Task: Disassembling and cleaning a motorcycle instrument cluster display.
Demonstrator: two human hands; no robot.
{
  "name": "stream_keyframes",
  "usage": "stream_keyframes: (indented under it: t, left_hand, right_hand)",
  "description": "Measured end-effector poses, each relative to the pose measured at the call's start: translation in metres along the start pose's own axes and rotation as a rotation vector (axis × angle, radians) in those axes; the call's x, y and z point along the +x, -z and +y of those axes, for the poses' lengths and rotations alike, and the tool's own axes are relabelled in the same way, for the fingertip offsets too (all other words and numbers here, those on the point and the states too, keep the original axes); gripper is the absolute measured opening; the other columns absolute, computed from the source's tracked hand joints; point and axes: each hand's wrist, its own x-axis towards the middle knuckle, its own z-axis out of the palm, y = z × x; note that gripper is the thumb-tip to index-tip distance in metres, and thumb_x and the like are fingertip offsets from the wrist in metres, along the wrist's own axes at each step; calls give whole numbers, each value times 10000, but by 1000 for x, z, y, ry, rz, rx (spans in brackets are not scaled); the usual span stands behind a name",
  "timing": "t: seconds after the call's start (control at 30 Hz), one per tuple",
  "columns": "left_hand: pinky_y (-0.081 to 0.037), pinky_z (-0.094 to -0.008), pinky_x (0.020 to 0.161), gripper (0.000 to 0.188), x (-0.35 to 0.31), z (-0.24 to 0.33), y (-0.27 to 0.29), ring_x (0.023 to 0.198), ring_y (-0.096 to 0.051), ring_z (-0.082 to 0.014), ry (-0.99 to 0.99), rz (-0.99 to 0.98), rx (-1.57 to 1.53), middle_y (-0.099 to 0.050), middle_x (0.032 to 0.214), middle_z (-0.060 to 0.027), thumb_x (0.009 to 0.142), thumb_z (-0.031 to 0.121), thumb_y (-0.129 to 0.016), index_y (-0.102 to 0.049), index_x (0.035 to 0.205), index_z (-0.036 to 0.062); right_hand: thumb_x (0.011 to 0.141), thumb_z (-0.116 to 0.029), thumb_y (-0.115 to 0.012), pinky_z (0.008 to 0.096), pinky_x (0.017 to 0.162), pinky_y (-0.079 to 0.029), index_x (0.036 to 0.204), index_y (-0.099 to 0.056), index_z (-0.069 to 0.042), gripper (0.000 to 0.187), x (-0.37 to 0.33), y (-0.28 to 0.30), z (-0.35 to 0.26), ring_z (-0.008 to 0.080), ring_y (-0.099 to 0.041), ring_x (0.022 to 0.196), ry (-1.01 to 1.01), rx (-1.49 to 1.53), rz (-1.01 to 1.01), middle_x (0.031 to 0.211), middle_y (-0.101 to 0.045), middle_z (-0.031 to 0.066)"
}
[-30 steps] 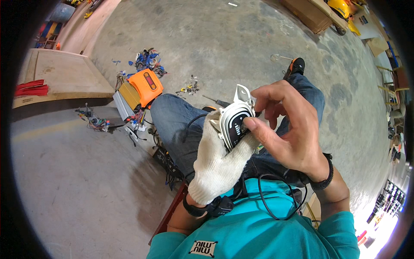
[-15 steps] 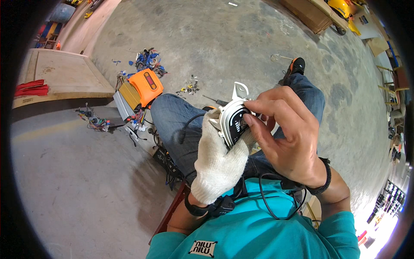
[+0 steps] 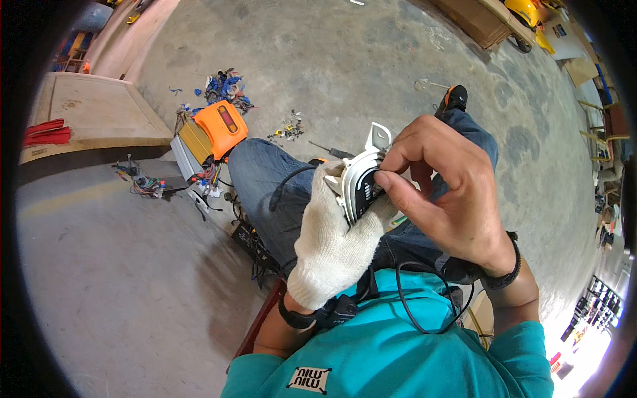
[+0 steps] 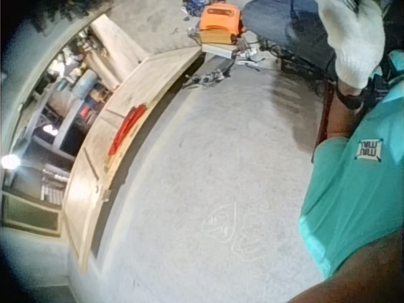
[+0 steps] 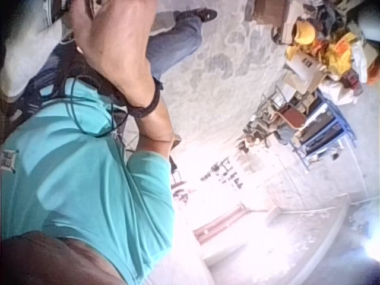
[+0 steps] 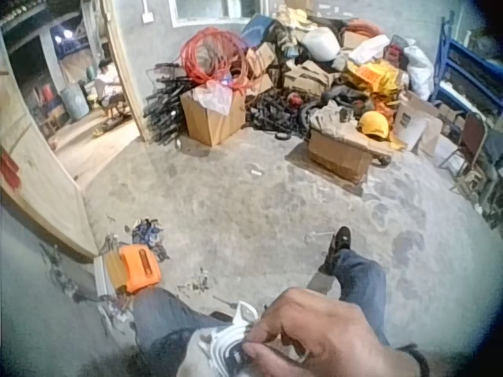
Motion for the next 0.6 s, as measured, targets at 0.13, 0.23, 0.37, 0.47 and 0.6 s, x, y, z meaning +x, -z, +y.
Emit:
stream_keyframes:
  t: [0.13, 0.23, 0.37, 0.47, 0.6]
  left_hand:
    - [-537, -289, 746, 489, -1, 4, 1, 884, -634, -129, -54, -48, -70, -634, 1061, -96, 930, 152, -768, -508, 1309, -15]
    - [-521, -246, 691, 470, -4, 16, 0, 831, -612, -83, 132, -46, -299, -641, 1039, -72, 942, 151, -756, -498, 1291, -29]
    - [-523, -259, 696, 442, -2, 13, 3, 816, -601, -81, 101, -71, -213, -642, 980, -51, 929, 150, -765, -516, 1253, -18]
    - [-524, -269, 693, 428, -2, 5, 2, 799, -599, -85, 106, -70, -199, -644, 948, -46, 911, 154, -777, -531, 1220, -10]
    - [-528, -284, 694, 391, -4, 6, 1, 794, -607, -96, 129, -51, -154, -651, 934, -66, 904, 167, -779, -545, 1163, -11]
  right_hand:
    - [817, 52, -758, 255, 555, -453, 905, -652, -12, 152, 1, 3, 5, 142, -577, 678, 94, 0, -53, 889, -614, 76]
    - [811, 60, -756, 264, 548, -444, 909, -649, -12, 162, -2, 2, 7, 161, -581, 690, 130, -19, -42, 893, -614, 85]
    - [766, 84, -770, 280, 542, -437, 906, -650, -20, 212, -5, 0, 6, 175, -593, 731, 145, -89, -16, 904, -620, 96]
    - [734, 97, -775, 288, 565, -453, 906, -649, -24, 245, -5, -1, 9, 192, -598, 757, 239, -156, 9, 921, -623, 99]
    - [720, 106, -771, 297, 599, -475, 908, -648, -26, 260, -7, -2, 11, 210, -606, 784, 211, -123, 7, 941, -626, 102]
